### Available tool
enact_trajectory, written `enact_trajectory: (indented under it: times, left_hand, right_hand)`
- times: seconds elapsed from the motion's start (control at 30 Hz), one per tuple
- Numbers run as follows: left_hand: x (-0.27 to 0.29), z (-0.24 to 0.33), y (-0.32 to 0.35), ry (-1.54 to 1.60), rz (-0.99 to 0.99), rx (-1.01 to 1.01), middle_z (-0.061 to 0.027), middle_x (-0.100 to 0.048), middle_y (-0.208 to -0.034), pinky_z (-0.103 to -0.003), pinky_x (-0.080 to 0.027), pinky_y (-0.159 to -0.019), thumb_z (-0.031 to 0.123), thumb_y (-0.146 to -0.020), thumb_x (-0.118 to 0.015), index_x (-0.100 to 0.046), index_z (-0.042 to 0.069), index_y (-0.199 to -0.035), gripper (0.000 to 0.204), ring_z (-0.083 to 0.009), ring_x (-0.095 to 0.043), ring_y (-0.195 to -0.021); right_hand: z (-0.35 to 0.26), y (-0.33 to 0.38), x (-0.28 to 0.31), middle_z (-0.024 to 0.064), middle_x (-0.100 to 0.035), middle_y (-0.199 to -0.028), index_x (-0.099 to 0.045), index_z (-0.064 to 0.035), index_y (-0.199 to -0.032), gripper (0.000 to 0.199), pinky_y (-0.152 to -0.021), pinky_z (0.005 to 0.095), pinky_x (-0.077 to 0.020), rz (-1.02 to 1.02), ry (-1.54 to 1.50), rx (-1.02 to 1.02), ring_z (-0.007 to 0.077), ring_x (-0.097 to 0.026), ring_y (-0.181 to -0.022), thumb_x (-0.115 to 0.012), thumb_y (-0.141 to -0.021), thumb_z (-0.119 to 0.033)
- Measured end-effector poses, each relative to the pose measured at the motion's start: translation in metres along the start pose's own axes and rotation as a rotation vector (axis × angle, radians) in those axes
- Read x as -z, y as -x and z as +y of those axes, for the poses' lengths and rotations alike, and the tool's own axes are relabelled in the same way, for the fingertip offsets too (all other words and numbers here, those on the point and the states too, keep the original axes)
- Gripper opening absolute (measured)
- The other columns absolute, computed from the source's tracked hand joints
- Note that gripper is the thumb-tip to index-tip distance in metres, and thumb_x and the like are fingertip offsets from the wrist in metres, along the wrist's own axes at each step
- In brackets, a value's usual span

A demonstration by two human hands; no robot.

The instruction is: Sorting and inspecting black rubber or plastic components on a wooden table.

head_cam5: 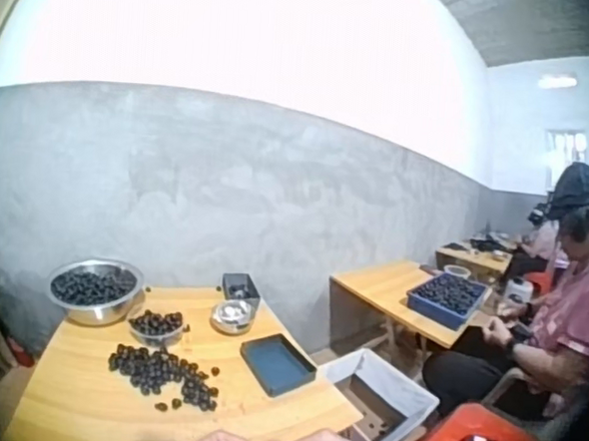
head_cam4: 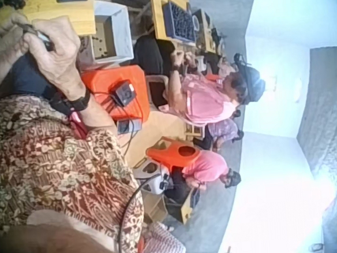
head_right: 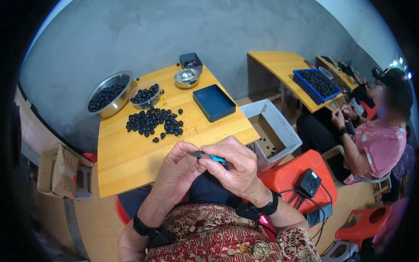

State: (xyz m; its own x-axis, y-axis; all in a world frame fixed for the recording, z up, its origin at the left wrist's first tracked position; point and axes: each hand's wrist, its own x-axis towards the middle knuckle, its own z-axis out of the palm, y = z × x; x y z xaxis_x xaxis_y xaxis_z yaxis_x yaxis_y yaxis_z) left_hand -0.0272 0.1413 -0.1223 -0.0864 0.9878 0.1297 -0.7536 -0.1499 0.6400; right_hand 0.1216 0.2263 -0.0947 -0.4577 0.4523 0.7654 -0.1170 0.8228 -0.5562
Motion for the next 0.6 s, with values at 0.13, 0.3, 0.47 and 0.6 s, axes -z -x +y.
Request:
enact_trajectory:
  times: [0.13,0.3,0.47,0.6]
  left_hand:
    - [0.001,-0.001,-0.001,-0.008,0.011,0.025,-0.0081,-0.064,-0.099,-0.029,-0.049,-0.086,0.010,-0.089,-0.066,-0.055,0.005,-0.107,0.021,-0.0142,-0.061,-0.093]
    - [0.001,0.001,0.000,-0.005,0.017,0.044,-0.0076,-0.065,-0.100,-0.029,-0.050,-0.085,0.009,-0.090,-0.065,-0.055,0.007,-0.106,0.019,-0.0146,-0.061,-0.093]
    - [-0.001,0.003,-0.002,0.023,0.011,0.018,-0.0070,-0.064,-0.099,-0.029,-0.050,-0.085,0.010,-0.090,-0.064,-0.056,0.008,-0.104,0.017,-0.0160,-0.062,-0.091]
    - [-0.003,0.004,-0.002,0.056,-0.010,0.003,-0.0065,-0.064,-0.096,-0.030,-0.050,-0.085,0.012,-0.090,-0.064,-0.056,0.009,-0.104,0.016,-0.0171,-0.062,-0.090]
  right_hand:
    - [0.000,0.000,0.001,0.0099,-0.065,-0.081,-0.069,0.0016,-0.096,0.025,-0.063,0.0281,-0.0489,-0.022,-0.020,-0.054,0.0180,-0.063,-0.071,-0.076,-0.073,-0.001]
    - [0.003,-0.001,0.004,0.0103,-0.064,-0.081,-0.068,0.0016,-0.097,0.023,-0.061,0.0282,-0.0483,-0.054,-0.034,-0.050,0.0179,-0.061,-0.069,-0.074,-0.075,-0.003]
    - [0.005,-0.004,0.007,0.0107,-0.064,-0.081,-0.068,0.0019,-0.099,0.021,-0.060,0.0284,-0.0477,-0.021,-0.008,-0.023,0.0183,-0.061,-0.068,-0.071,-0.079,-0.005]
    - [0.004,-0.005,0.011,0.0111,-0.065,-0.081,-0.068,0.0021,-0.098,0.020,-0.059,0.0296,-0.0479,0.004,0.137,0.065,0.0196,-0.061,-0.068,-0.069,-0.080,-0.005]
